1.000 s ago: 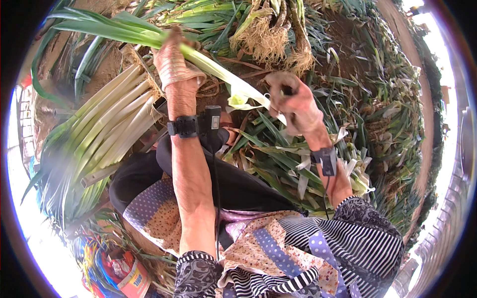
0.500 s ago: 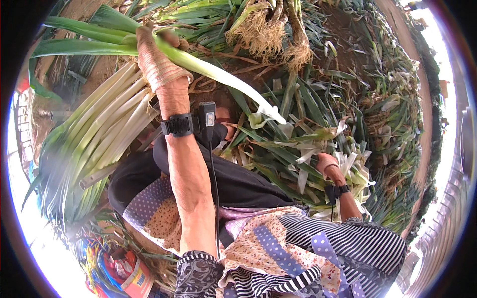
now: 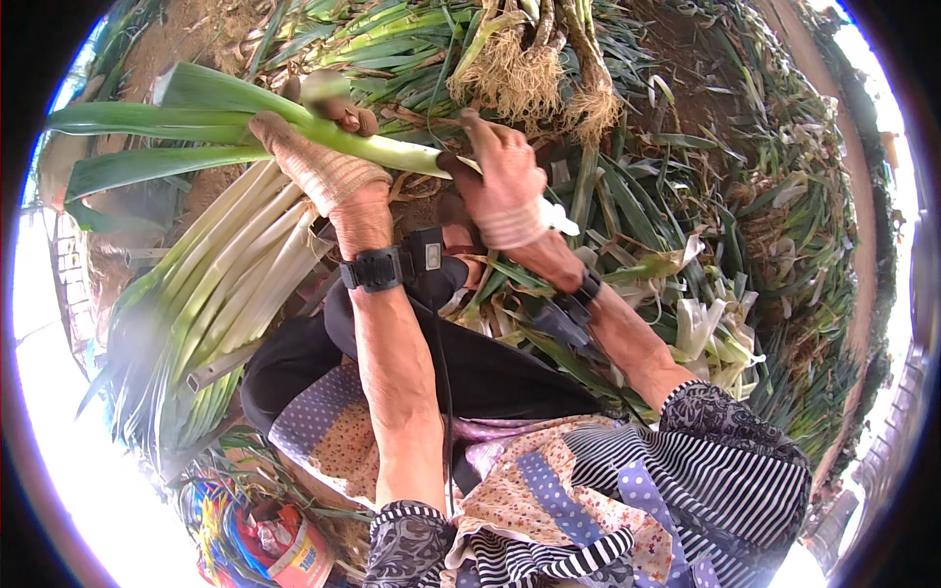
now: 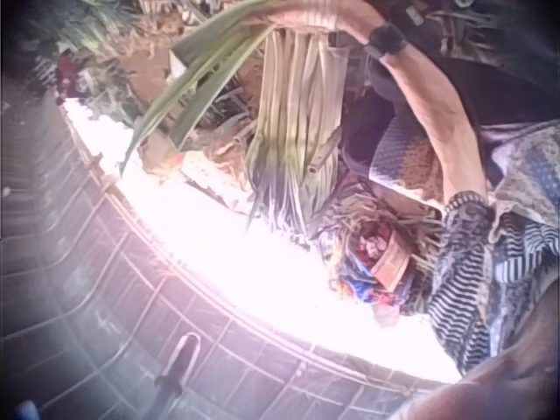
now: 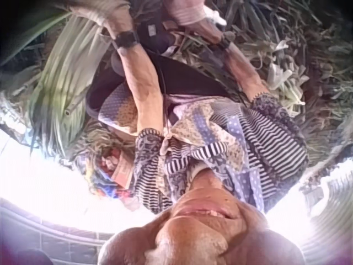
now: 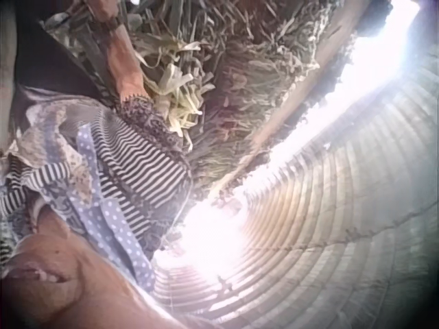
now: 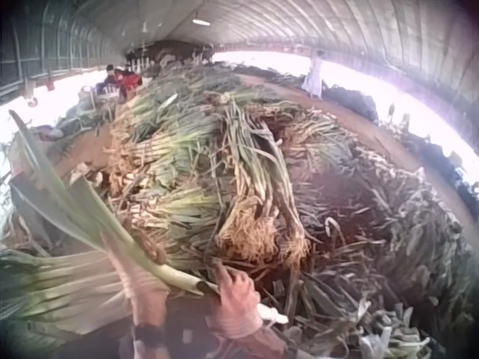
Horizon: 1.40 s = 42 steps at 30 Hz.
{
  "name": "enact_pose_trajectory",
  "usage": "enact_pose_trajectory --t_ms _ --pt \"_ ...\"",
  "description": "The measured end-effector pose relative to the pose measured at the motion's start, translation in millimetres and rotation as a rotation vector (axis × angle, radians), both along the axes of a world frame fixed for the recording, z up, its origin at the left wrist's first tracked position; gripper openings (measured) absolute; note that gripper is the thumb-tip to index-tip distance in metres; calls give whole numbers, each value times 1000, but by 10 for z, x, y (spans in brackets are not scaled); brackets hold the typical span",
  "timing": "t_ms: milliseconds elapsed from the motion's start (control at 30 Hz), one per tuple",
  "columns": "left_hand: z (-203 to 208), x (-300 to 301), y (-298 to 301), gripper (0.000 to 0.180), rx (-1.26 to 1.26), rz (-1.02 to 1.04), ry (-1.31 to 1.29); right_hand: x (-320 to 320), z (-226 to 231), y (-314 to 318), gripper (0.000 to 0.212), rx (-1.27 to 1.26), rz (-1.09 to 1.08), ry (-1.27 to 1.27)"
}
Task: The person is stripping the outer leaves of harvested leeks and organizing them into clean bundles.
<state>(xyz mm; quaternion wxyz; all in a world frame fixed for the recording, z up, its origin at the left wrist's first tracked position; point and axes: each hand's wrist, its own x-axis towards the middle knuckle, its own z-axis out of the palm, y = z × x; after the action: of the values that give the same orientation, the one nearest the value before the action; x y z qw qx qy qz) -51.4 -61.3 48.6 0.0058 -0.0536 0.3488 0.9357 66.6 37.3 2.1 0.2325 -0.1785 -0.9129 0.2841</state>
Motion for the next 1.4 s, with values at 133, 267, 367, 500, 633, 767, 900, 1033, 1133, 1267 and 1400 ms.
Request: enact_pose_trajectory --t_ms 133,267,367,500,633,767,900,1033,1133,1267,1400 --pt "-6 -11 -30 58 -29 -41 -35 -415 -249 25 49 -82 -95 17" --pt "-30 -17 -64 64 -2 -71 26 -724 -381 387 38 -101 -131 -196" --pt "-18 -23 -85 72 -31 -127 118 -736 -641 675 31 -39 -127 -364" --pt "-41 9 -110 74 -22 -202 147 -422 -554 624 31 -137 56 88" --pt "-129 -6 -108 82 100 -368 142 -194 55 55 29 -458 39 216" --pt "-72 85 -33 80 70 -388 222 -555 40 -192 31 -443 -14 -7" --pt "-44 132 -134 79 272 -568 233 -830 -278 51 25 -169 46 -239" --pt "-17 76 -104 70 111 -522 403 -599 -620 279 30 -241 77 -418" --pt "-46 3 -136 73 221 -575 355 -384 -840 464 36 -538 223 -147" --pt "-22 59 -100 78 -89 -370 247 -30 153 15 36 -638 298 173" --pt "-74 110 80 77 -139 -218 107 -112 1 -229 33 -428 169 16"
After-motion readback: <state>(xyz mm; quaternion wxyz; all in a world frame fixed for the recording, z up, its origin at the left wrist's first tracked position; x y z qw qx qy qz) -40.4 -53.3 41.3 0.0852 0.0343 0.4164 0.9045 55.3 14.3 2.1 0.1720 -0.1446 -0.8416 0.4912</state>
